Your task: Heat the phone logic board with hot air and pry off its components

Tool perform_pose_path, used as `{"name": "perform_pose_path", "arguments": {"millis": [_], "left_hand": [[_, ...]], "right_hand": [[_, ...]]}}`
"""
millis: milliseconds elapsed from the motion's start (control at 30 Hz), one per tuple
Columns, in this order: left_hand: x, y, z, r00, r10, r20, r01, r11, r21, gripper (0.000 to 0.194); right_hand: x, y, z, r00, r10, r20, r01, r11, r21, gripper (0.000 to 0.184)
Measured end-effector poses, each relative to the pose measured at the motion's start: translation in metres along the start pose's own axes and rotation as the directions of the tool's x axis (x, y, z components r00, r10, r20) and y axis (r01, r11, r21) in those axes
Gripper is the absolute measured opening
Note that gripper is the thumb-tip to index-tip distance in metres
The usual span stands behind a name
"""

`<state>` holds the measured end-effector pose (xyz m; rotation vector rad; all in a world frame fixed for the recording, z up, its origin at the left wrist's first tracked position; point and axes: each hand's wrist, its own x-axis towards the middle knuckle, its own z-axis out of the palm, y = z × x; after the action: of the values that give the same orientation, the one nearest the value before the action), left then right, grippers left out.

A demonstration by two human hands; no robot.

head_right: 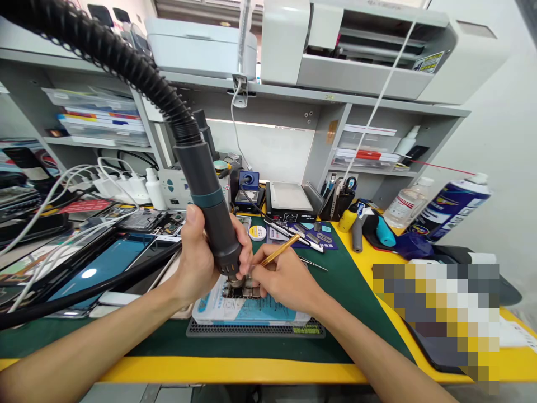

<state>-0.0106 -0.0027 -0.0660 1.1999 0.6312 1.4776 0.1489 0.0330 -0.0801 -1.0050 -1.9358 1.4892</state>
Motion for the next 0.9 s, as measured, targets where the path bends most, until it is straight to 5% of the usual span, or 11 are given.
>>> {"name": "perform_pose_path", "arguments": {"millis": [433, 667, 900], "left_hand": [[0.001, 0.002, -0.001, 1.000, 0.001, -0.029, -0.001, 1.000, -0.007, 0.075], [-0.002, 0.019, 0.001, 0.999, 0.033, 0.021, -0.030, 0.988, -0.151, 0.060], [-0.002, 0.019, 0.004, 0.998, 0.019, 0.062, -0.005, 0.976, -0.218, 0.069]], "right_hand": [[0.001, -0.004, 0.002, 1.000, 0.022, -0.012, -0.022, 1.000, -0.021, 0.014], [-0.001, -0.007, 0.003, 0.999, 0.036, -0.027, -0.037, 0.998, -0.055, 0.005], [-0.002, -0.010, 0.006, 0.999, 0.039, -0.033, -0.041, 0.998, -0.056, 0.018]]}}
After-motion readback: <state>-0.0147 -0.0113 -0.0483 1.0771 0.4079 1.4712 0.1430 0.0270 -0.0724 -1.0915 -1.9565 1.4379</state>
